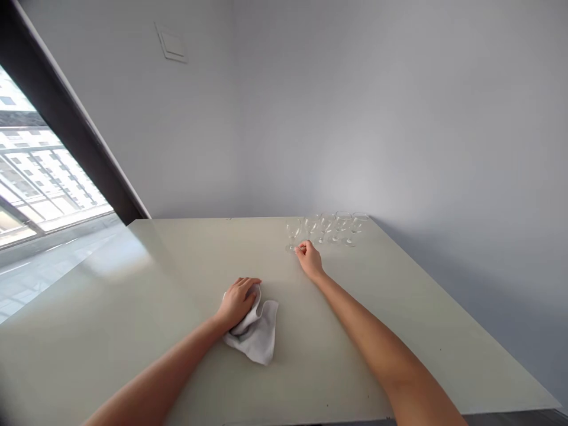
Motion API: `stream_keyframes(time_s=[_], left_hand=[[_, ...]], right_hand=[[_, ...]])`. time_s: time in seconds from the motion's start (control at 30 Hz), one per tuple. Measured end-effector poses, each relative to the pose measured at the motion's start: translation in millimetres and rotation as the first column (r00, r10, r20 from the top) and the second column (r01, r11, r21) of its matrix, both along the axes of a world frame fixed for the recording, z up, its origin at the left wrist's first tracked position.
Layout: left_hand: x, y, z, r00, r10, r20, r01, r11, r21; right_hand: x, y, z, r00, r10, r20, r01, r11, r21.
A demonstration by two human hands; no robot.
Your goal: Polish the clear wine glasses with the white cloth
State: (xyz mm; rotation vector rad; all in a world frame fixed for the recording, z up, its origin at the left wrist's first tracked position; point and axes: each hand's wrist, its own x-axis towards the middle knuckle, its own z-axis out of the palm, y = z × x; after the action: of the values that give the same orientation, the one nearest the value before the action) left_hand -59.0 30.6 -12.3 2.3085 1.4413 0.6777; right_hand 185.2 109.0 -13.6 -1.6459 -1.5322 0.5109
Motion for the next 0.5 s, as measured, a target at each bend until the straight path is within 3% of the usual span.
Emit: stream_keyframes(time_s=[0.07,0.13,0.2,0.27,0.33,0.43,0.5], left_hand=[[-3,2,-1.4,0.998,0.029,-0.059,-0.029,1.0,0.006],[-5,3,-1.8,0.993,0.05,-0.104,-0.049,0.999,0.016],[-5,2,-1.3,0.989,0.068,-0.134,-0.064,0.997,0.036],[-5,0,-0.5,0.984,0.085,-0.158,-0.078,0.996,0.053],[-6,1,0.0,0.979,0.1,-0.178,-0.092,0.994,0.052],[-11,11,2.4,0.967,0.144,-0.209,-0.138,0.99,0.043],[-18,21,7.5,0.952,0.204,-0.229,-0.194,0.979,0.065]], right_hand=[[-11,-34,6.1,0.992,0.121,0.019,-0.122,0.992,0.02],[-28,-73,13.2,0.932,0.352,0.085,-0.353,0.936,0.004],[-47,-110,18.0,0.782,0.587,0.209,-0.598,0.802,-0.013],[-65,-141,18.5,0.582,0.71,0.396,-0.767,0.641,-0.022],[-80,-164,16.4,0.503,0.687,0.523,-0.78,0.623,-0.068],[-93,-187,16.7,0.523,0.651,0.55,-0.715,0.687,-0.133],[-97,-198,22.6,0.507,0.719,0.476,-0.761,0.632,-0.144]])
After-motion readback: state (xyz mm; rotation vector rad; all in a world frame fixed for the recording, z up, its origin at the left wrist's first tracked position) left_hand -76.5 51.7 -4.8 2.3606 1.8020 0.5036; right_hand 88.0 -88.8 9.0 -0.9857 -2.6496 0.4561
